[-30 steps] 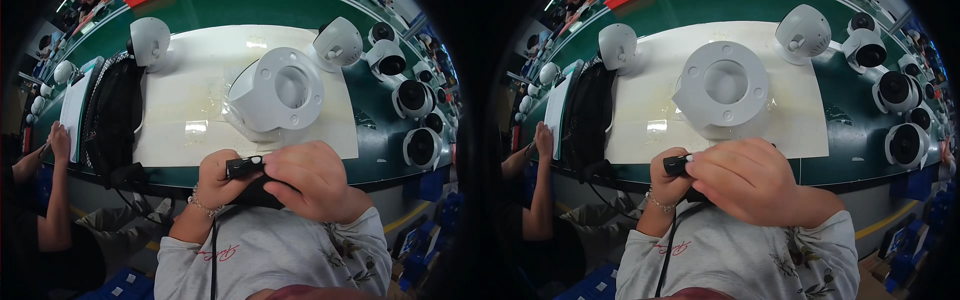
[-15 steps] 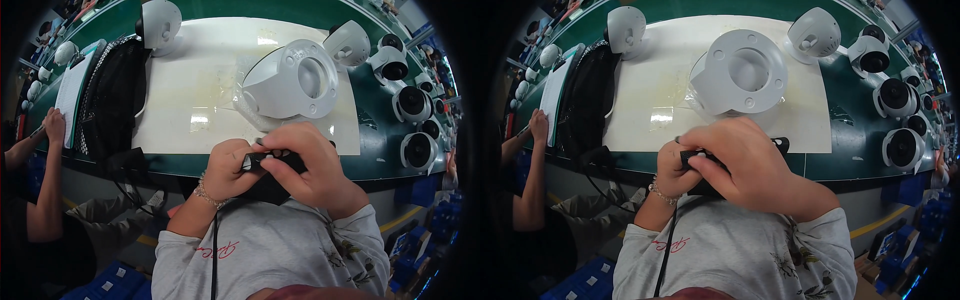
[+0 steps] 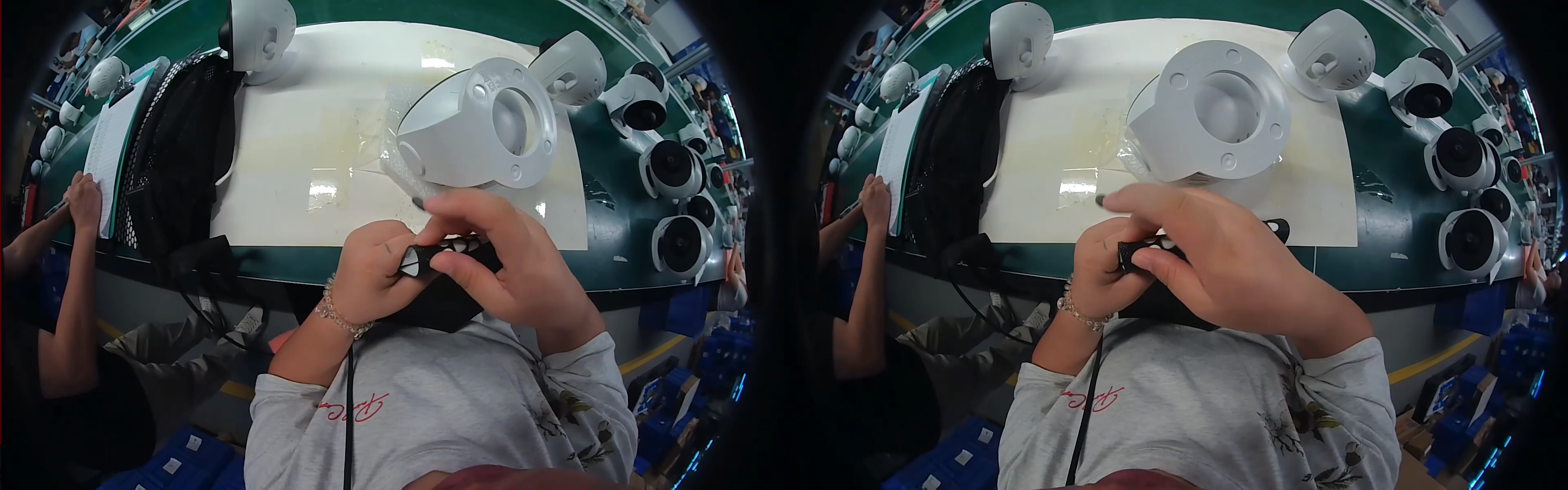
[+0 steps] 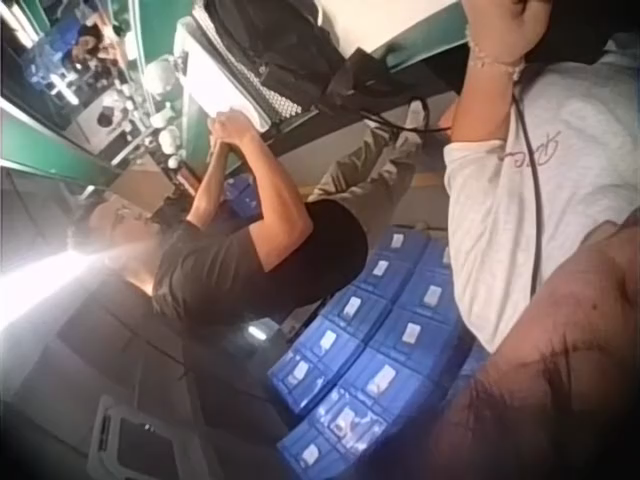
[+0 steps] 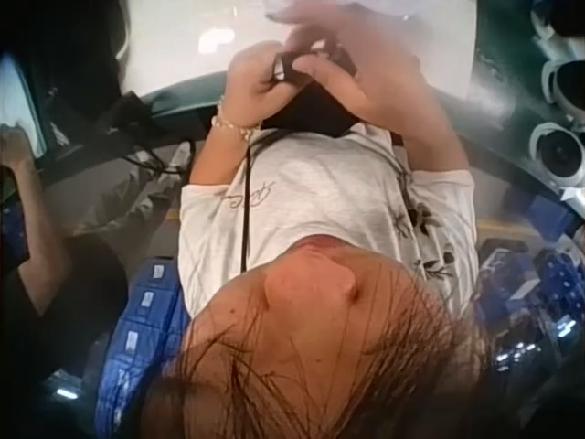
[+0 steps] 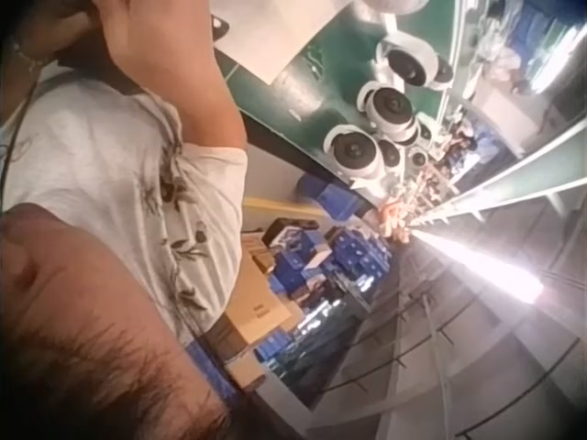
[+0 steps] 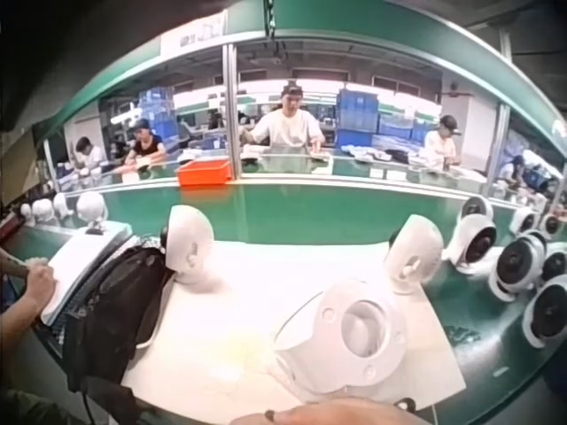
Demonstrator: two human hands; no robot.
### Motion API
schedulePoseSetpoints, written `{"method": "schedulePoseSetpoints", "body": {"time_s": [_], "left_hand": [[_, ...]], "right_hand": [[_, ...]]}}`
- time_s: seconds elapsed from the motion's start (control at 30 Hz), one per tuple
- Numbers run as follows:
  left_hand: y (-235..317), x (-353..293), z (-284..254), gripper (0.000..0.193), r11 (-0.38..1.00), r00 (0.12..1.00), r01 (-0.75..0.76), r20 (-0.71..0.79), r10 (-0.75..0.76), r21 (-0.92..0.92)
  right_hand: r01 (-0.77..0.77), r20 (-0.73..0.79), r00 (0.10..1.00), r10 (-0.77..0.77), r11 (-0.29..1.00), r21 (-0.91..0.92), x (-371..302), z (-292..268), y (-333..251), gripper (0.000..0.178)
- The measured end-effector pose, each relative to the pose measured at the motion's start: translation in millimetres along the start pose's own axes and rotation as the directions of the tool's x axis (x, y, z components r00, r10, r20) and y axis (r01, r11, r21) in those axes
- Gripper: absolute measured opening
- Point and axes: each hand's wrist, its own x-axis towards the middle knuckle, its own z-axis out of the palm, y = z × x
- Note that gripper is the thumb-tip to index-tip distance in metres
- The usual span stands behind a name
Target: Placing small black rubber plugs into the holes on the base of white security camera housings at an assembly line.
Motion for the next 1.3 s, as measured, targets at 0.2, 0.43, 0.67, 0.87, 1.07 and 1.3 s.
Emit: {"method": "schedulePoseSetpoints", "body": {"time_s": [0.2,0.43,0.67,0.87,1.07,1.3], "left_hand": [[2.8,2.5,-2.4,0.018,1.000,0.999,0.008,0.038,-0.007,-0.023],[12.8,-9.8,-7.2,0.018,0.813,0.907,0.381,0.010,-0.420,-0.441],[30.2,3.6,0.2,0.031,0.690,0.913,0.285,-0.030,-0.407,-0.665],[21.0,-17.1,-3.7,0.029,0.732,0.872,0.279,-0.156,-0.465,-0.621],[19.9,-19.4,-3.5,0.028,0.790,0.859,0.239,-0.255,-0.443,-0.565],[21.5,-18.7,-1.8,0.027,0.821,0.905,0.196,-0.224,-0.362,-0.537]], "right_hand": [[0.257,-0.087,0.958,-0.272,0.954,-0.152,-6.8,6.9,20.3,0.038],[0.394,-0.355,0.829,-0.432,0.902,-0.177,-44.7,-32.6,24.8,0.070],[0.212,-0.437,0.890,-0.129,0.966,0.147,-62.8,-5.8,48.6,0.083],[0.280,-0.421,0.887,-0.190,0.946,0.162,-65.9,-5.4,56.7,0.090],[0.245,-0.486,0.865,-0.130,0.952,0.183,-62.0,-19.3,49.4,0.098],[0.246,-0.214,0.942,-0.259,0.965,-0.087,-53.7,-35.9,34.0,0.093]]}}
